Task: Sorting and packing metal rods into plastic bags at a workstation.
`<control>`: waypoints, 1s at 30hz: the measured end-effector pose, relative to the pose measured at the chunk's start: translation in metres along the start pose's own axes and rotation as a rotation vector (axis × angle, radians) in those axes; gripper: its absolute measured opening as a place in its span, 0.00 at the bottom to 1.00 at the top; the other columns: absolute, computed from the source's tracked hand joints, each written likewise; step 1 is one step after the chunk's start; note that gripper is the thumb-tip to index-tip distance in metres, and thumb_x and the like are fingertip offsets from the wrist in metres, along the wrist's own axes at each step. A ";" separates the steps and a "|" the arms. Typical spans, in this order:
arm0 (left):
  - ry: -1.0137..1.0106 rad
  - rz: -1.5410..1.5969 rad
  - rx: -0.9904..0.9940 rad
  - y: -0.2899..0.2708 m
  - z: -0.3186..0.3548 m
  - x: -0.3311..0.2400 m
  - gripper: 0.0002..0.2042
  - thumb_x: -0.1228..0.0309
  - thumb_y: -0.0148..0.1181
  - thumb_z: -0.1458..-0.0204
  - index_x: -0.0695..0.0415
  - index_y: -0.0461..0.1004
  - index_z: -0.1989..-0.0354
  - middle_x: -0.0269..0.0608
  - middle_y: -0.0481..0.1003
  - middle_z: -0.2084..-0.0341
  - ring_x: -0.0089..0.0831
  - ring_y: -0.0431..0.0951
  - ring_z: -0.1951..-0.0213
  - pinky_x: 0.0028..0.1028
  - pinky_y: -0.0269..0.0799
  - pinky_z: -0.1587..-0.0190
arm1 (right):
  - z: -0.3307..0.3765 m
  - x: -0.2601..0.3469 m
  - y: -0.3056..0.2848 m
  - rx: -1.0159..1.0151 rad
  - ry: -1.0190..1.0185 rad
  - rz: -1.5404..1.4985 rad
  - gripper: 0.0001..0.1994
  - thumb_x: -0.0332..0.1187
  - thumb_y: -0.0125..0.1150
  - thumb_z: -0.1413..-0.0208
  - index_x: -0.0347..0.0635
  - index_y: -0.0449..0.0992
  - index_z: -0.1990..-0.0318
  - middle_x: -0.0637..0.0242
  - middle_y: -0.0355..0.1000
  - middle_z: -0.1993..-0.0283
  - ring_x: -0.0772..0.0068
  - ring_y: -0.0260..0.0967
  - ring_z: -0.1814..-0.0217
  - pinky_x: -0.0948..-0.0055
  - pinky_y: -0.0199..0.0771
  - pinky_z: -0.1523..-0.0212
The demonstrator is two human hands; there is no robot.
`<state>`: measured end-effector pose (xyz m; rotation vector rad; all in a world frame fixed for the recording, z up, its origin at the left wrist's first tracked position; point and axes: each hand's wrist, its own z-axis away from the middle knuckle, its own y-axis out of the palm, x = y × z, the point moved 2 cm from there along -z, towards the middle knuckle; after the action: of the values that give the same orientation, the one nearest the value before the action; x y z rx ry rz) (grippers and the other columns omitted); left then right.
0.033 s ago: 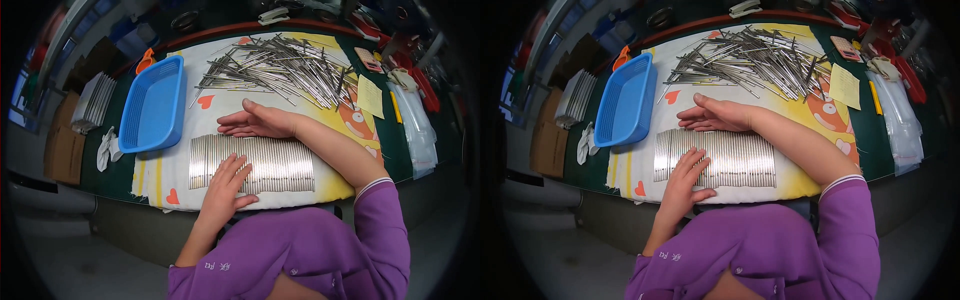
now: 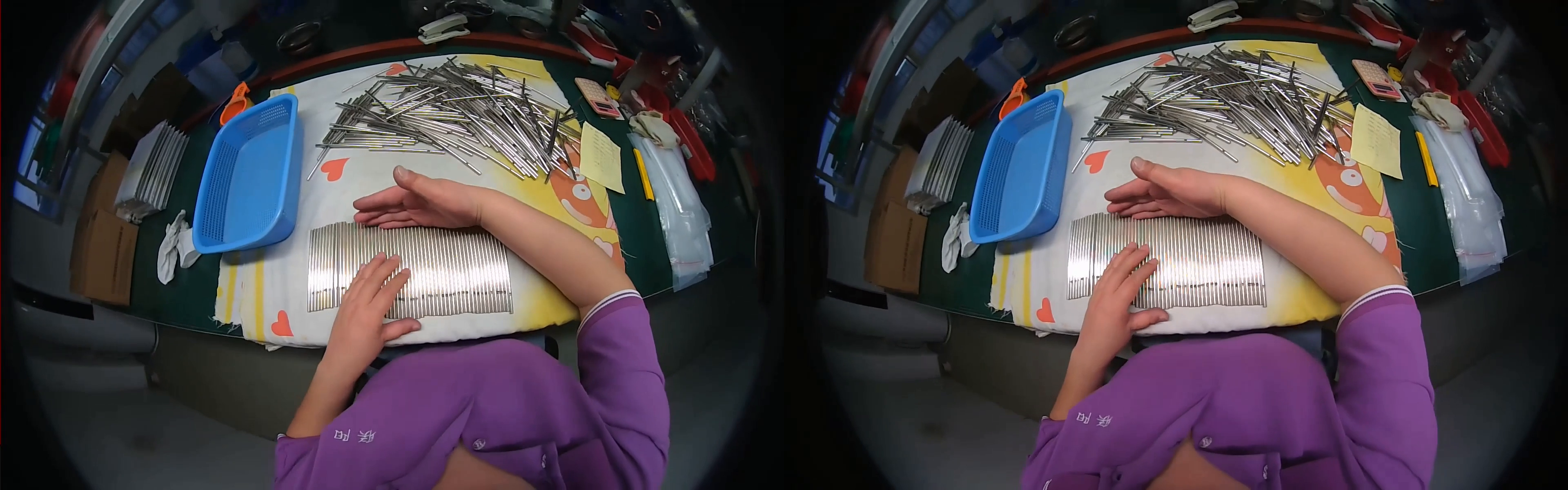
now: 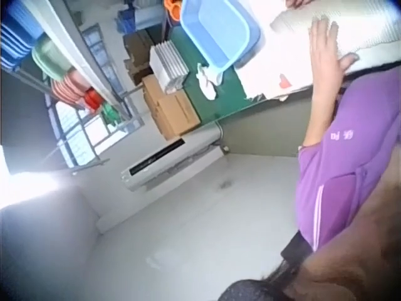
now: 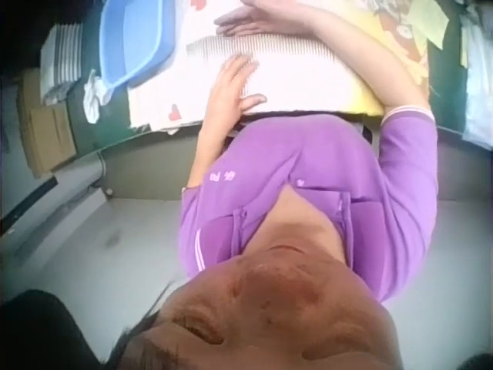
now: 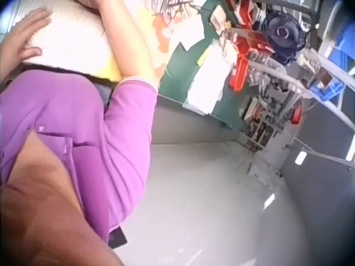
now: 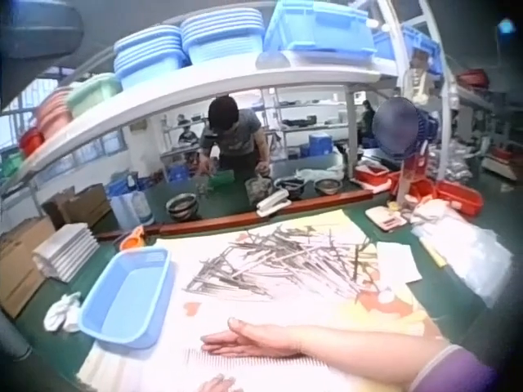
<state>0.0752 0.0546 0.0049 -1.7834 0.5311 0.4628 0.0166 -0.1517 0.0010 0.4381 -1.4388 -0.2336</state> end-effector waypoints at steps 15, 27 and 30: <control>-0.018 -0.061 -0.063 -0.001 0.009 0.003 0.33 0.64 0.73 0.75 0.66 0.72 0.55 0.51 0.70 0.48 0.49 0.66 0.43 0.39 0.64 0.43 | -0.026 -0.016 0.013 0.063 -0.047 0.062 0.39 0.61 0.28 0.38 0.31 0.54 0.36 0.52 0.55 0.34 0.67 0.52 0.31 0.72 0.49 0.31; 0.192 -0.063 -0.053 -0.003 0.000 -0.022 0.19 0.66 0.68 0.62 0.61 0.75 0.61 0.44 0.73 0.55 0.48 0.70 0.46 0.44 0.67 0.47 | 0.218 0.031 0.038 -1.066 -0.315 1.149 0.13 0.28 0.54 0.45 0.39 0.75 0.53 0.63 0.74 0.63 0.73 0.72 0.62 0.76 0.70 0.61; 0.409 0.125 0.075 0.011 -0.009 -0.041 0.15 0.67 0.67 0.59 0.60 0.76 0.63 0.42 0.75 0.60 0.45 0.73 0.50 0.41 0.71 0.51 | 0.289 -0.023 0.066 -1.376 -0.286 1.207 0.10 0.25 0.53 0.48 0.36 0.77 0.59 0.63 0.72 0.70 0.71 0.68 0.70 0.75 0.67 0.68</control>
<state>0.0351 0.0480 0.0216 -1.7849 0.9368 0.1569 -0.2783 -0.1265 0.0290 -1.5851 -1.2460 -0.2342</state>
